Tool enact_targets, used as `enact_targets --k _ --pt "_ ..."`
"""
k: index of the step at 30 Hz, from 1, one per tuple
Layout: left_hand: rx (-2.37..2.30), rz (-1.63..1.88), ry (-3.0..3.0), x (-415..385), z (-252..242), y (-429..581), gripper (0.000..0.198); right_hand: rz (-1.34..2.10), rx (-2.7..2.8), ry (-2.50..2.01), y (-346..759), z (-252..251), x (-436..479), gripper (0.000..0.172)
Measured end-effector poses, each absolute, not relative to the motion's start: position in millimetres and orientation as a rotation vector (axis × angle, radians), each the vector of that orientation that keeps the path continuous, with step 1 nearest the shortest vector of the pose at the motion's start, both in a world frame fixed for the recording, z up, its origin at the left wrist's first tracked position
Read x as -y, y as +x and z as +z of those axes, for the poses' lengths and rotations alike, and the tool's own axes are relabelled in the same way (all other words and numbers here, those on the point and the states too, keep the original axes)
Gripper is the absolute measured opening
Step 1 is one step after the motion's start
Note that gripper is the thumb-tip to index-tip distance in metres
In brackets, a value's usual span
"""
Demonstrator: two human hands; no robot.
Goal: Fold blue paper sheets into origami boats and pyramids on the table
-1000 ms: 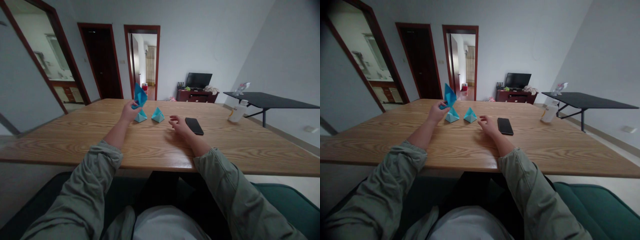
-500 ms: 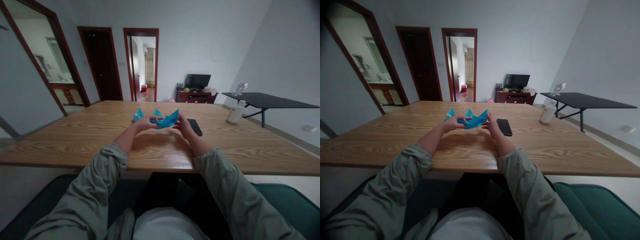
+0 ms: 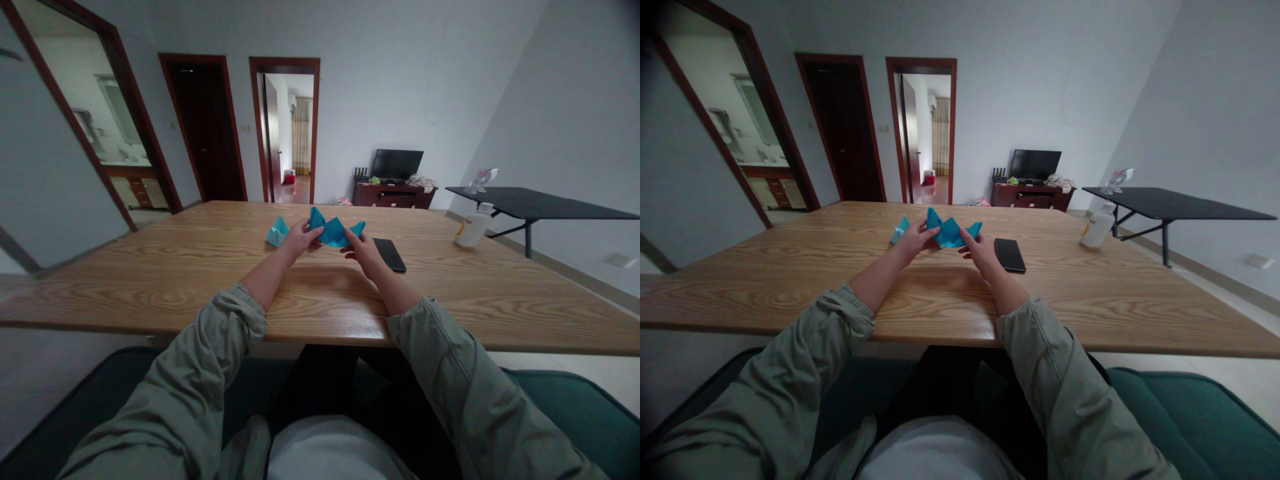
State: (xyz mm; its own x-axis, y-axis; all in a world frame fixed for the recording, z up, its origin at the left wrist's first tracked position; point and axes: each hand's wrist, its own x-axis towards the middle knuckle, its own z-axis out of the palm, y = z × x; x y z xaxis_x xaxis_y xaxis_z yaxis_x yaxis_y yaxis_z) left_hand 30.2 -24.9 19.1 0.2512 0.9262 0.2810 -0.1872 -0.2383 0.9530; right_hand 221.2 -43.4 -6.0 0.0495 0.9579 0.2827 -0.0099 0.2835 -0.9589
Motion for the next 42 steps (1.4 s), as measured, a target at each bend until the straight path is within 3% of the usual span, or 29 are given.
enact_targets --k 6,9,14,20,35,39,42 --pt "-0.763 1.339 1.507 25.9 13.9 29.2 0.060 0.976 1.294 -1.016 221.5 -7.2 43.7 0.042" --pt "-0.798 1.438 1.629 18.5 7.8 26.5 0.053 0.973 1.302 -1.037 221.6 -8.8 43.8 0.042" --pt "-0.896 1.463 1.783 10.0 3.6 25.1 0.041 0.966 1.334 -1.100 220.5 -9.0 43.9 0.021" --pt "-1.104 1.521 1.777 -0.1 0.5 21.1 0.028 0.899 1.261 -1.108 221.9 -11.5 36.8 0.014" --pt "-1.073 1.526 1.737 7.7 3.9 24.1 0.025 0.659 1.344 -1.103 227.7 -21.0 23.9 0.040" --pt "-0.964 1.501 1.429 5.5 4.7 23.9 0.016 0.794 1.196 -1.019 227.3 -15.1 28.8 0.033" --pt "-0.839 1.341 1.284 8.6 7.3 16.7 0.021 0.868 1.110 -0.944 228.0 -11.5 32.6 0.025"
